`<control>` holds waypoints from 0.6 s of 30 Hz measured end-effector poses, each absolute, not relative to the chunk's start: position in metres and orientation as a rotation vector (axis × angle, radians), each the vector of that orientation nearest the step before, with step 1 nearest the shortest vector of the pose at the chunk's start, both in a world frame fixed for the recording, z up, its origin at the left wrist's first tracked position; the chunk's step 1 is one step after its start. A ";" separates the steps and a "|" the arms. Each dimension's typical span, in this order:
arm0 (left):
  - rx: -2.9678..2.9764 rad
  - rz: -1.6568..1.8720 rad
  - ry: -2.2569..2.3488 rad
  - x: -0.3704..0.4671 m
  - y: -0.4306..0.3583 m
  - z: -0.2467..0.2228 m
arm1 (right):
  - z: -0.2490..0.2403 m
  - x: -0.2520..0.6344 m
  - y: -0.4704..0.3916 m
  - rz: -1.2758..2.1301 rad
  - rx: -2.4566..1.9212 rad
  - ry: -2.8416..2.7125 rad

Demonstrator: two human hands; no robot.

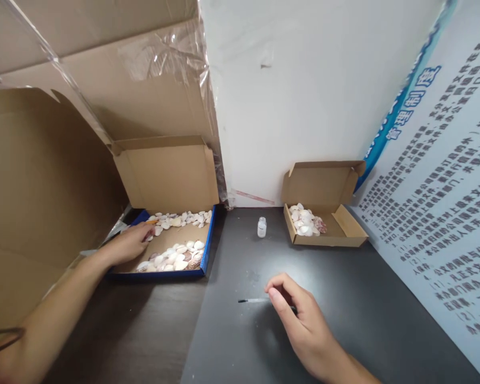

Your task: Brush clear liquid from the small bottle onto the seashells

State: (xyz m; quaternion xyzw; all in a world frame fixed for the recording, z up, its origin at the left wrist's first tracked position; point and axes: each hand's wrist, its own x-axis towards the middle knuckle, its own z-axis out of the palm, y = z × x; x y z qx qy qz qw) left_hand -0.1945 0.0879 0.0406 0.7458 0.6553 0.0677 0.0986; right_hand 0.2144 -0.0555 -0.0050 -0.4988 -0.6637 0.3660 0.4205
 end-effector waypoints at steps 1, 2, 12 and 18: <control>2.216 0.182 1.941 -0.194 0.087 0.040 | -0.005 0.214 -0.055 0.904 -1.254 -1.661; 2.223 0.167 1.947 -0.194 0.087 0.039 | -0.005 0.214 -0.055 0.888 -1.259 -1.655; 2.097 0.211 2.086 -0.187 0.088 0.038 | -0.002 0.217 -0.054 0.829 -1.261 -1.656; 1.991 0.493 2.017 -0.140 0.058 0.060 | -0.005 0.216 -0.050 0.935 -1.300 -1.606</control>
